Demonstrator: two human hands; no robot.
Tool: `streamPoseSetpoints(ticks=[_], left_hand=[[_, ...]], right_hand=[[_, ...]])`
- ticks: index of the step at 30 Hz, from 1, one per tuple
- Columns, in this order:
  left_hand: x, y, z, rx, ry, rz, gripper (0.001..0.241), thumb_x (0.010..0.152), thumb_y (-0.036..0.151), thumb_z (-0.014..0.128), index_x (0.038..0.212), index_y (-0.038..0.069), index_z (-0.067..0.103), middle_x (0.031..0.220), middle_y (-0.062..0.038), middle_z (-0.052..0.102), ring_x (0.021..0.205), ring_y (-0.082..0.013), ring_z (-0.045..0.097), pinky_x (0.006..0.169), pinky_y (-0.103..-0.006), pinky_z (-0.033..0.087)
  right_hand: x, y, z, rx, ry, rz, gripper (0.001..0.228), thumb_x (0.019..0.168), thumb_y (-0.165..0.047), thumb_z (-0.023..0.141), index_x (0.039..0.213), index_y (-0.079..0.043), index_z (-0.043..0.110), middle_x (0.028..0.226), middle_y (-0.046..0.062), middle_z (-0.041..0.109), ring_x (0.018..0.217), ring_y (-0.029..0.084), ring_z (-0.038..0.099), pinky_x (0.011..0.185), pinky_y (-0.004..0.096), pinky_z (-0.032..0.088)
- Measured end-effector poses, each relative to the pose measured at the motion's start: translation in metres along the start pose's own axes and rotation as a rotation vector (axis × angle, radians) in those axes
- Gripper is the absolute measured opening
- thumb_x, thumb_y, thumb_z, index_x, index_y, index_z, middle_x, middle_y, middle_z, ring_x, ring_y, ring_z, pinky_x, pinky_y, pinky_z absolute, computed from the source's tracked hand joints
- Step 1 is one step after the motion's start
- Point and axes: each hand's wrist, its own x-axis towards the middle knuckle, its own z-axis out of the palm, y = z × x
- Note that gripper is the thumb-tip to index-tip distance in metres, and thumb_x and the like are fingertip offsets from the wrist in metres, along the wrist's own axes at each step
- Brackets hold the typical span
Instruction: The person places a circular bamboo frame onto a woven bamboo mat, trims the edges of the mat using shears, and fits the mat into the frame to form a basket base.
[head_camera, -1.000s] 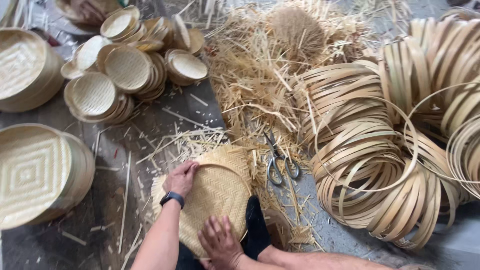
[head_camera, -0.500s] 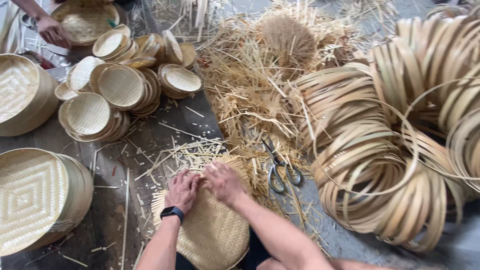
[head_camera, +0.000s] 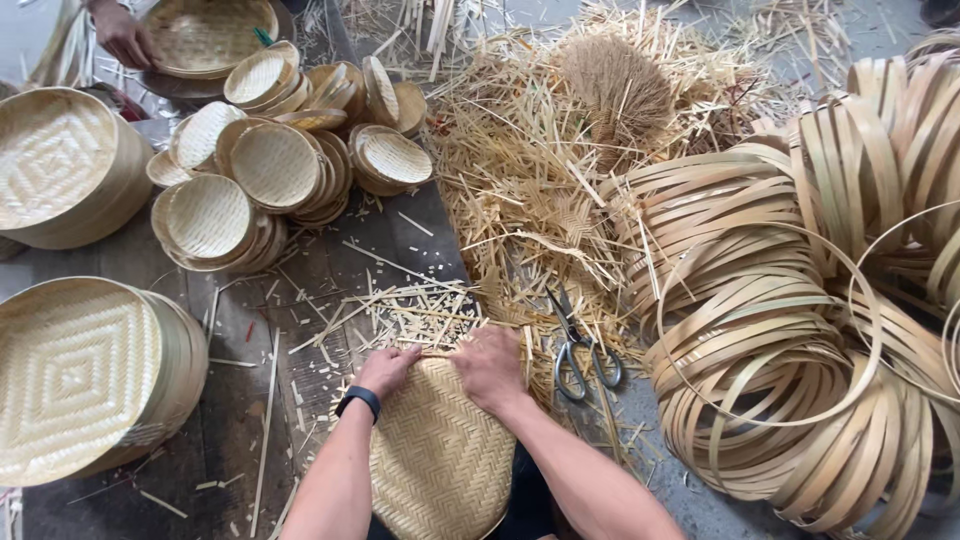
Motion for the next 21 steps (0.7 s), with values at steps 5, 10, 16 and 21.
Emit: streamPoseSetpoints(ticks=[5,10,16,21], left_hand=[[0.007,-0.003,0.006,-0.181,-0.049,-0.044,0.066,0.085,0.063,0.068,0.106,0.001,0.078,0.108,-0.018,0.079,0.104,-0.0305,0.075,0.096,-0.0406,0.054],[0.012,-0.003,0.008,-0.168,-0.077,-0.076,0.065,0.085,0.061,0.071,0.098,-0.002,0.081,0.106,-0.018,0.079,0.102,-0.0298,0.074,0.094,-0.0394,0.053],[0.026,-0.010,0.013,-0.152,-0.070,-0.033,0.064,0.085,0.060,0.071,0.101,-0.001,0.080,0.115,-0.017,0.077,0.110,-0.0303,0.071,0.099,-0.0399,0.051],[0.021,-0.006,0.013,-0.152,-0.086,-0.041,0.065,0.086,0.060,0.069,0.107,-0.001,0.078,0.119,-0.017,0.075,0.114,-0.0312,0.069,0.102,-0.0411,0.050]], right_hand=[[-0.017,0.017,0.017,0.363,-0.696,1.002,0.063,0.103,-0.064,0.031,0.097,-0.014,0.070,0.103,0.017,0.075,0.096,0.031,0.069,0.088,0.048,0.052],[-0.023,0.030,0.034,0.391,-0.627,0.952,0.076,0.099,-0.068,0.031,0.093,-0.004,0.072,0.097,0.021,0.075,0.086,0.034,0.070,0.080,0.049,0.052],[-0.018,0.033,0.034,0.488,-0.665,1.057,0.075,0.099,-0.069,0.033,0.095,-0.005,0.071,0.091,0.018,0.071,0.082,0.031,0.066,0.079,0.049,0.052],[-0.026,0.038,0.038,0.440,-0.633,0.940,0.071,0.105,-0.065,0.032,0.095,-0.005,0.069,0.089,0.013,0.063,0.083,0.026,0.060,0.079,0.043,0.047]])
